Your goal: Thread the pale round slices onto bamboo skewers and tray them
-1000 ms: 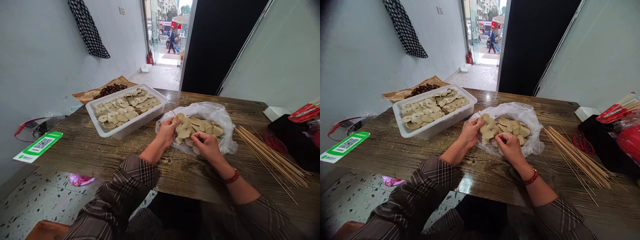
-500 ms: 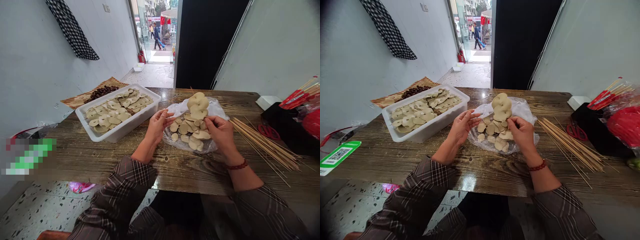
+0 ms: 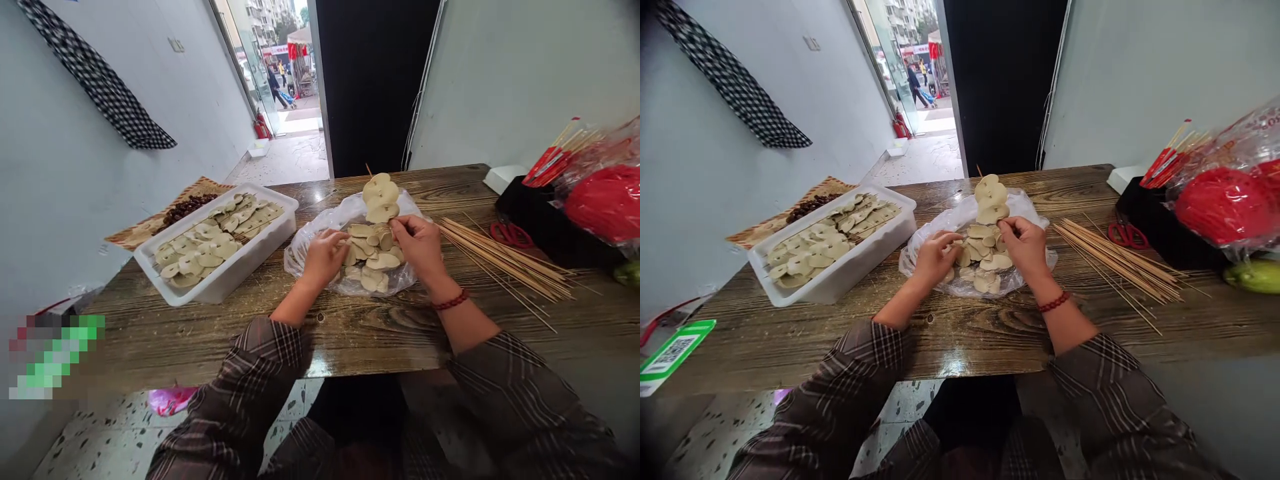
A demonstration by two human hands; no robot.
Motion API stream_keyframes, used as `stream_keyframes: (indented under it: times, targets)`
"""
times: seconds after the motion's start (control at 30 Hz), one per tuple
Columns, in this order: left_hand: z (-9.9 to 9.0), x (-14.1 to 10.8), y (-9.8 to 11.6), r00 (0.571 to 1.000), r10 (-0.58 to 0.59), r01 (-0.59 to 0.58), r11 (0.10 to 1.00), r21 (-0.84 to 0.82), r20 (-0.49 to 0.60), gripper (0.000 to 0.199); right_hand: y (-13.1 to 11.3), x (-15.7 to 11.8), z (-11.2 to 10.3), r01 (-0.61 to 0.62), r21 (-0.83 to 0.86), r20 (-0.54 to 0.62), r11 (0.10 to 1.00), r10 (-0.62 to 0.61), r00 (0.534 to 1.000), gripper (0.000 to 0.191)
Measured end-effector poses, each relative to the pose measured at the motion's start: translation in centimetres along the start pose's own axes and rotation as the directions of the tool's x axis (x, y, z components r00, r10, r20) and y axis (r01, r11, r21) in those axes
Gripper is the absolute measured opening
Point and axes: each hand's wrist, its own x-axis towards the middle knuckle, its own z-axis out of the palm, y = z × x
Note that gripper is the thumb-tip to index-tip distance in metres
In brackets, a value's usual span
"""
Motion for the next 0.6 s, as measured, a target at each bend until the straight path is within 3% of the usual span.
stream_keyframes:
  times: [0.13,0.27,0.47,0.6]
  targets:
    - [1.1,1.2,0.3,0.965,0.163,-0.195,0.969,0.149,0.205,0.025,-0.1,-0.1,0.2,0.007,-0.013,0.026,1.000,-0.006,1.000,0.032]
    - [2.0,2.2,0.2,0.955,0.150,-0.201,0.962,0.185,0.254,0.026,-0.2,0.0,0.3,0.028,0.003,0.054,1.000,-0.028,0.998,0.031]
    - [2.7,3.0,0.7,0.993,0.067,-0.062,0.997,-0.051,0.101,0.011,-0.4,0.1,0.3,0.039,0.003,0.041,0.999,-0.039,0.998,0.031]
    - [1.4,3.1,1.2,0.981,-0.191,0.193,0.917,-0.349,0.042,0.008,-0.6,0.1,0.4,-0.009,0.078,0.051,0.997,0.005,0.999,0.034]
